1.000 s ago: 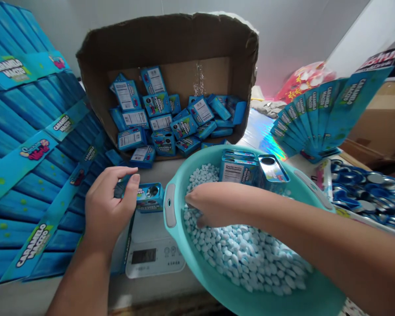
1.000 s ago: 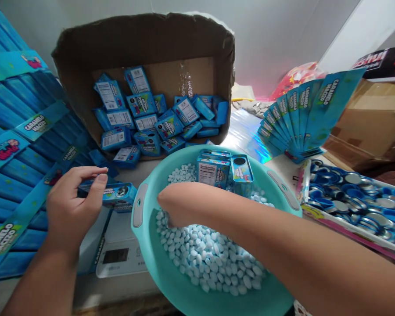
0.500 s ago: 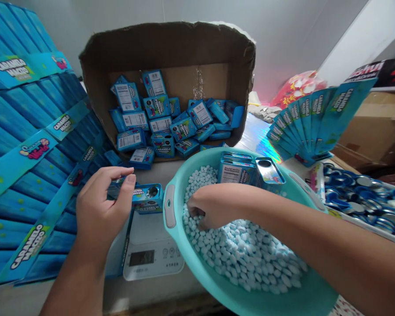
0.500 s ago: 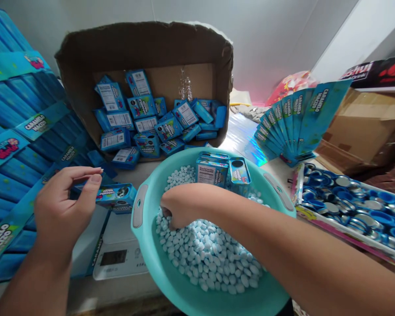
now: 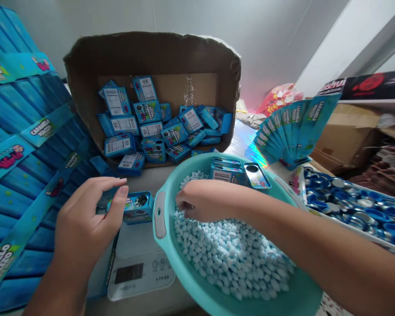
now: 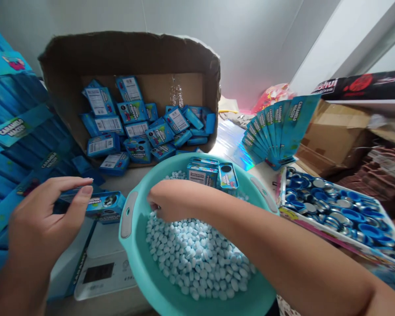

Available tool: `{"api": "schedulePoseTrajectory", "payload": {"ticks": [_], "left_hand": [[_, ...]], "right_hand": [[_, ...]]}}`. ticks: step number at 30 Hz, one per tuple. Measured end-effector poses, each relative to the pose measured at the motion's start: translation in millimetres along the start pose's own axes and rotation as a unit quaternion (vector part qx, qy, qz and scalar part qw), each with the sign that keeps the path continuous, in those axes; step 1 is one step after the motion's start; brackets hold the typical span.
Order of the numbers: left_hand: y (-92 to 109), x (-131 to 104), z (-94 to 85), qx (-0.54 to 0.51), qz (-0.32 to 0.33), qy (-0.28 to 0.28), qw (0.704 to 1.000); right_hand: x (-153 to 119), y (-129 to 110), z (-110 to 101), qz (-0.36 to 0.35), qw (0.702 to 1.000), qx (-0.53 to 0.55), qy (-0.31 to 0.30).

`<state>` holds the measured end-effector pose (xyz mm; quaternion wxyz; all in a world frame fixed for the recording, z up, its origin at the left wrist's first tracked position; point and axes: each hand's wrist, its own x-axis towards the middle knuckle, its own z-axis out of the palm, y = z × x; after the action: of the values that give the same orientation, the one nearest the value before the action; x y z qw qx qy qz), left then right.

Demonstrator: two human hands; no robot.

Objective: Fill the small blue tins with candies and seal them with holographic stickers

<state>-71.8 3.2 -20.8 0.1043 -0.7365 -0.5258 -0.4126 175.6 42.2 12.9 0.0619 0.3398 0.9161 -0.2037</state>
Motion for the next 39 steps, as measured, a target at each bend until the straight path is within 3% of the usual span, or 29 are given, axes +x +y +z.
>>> {"api": "schedulePoseTrajectory", "payload": {"ticks": [6,10,12,21,27,34,39], "left_hand": [[0,-1,2.4,-0.028,0.037,-0.038,0.998],[2,-3,2.9,-0.057,0.057,-0.042,0.996],[3,-4,2.2,-0.056,0.069,-0.045,0.995],[10,-7,3.3,-0.086,0.109,-0.085,0.987],[11,-8,0.5,-0.087,0.101,-0.082,0.988],[17,-11,-2.6,-0.117,0.078,-0.077,0.987],[16,-11,-3.2,-0.099,0.052,-0.076,0.991]], "right_hand": [[11,3,6,-0.068,0.975,0.098,0.187],[21,-6,21,-0.106,0.901,0.209,0.365],[25,-10,29,-0.131,0.866,0.253,0.411],[37,-27,43,-0.125,0.827,0.362,0.412],[36,-30,43,-0.161,0.812,0.338,0.447],[32,-28,45,-0.211,0.828,0.247,0.456],[34,-33,51,-0.166,0.831,0.337,0.41]]}}
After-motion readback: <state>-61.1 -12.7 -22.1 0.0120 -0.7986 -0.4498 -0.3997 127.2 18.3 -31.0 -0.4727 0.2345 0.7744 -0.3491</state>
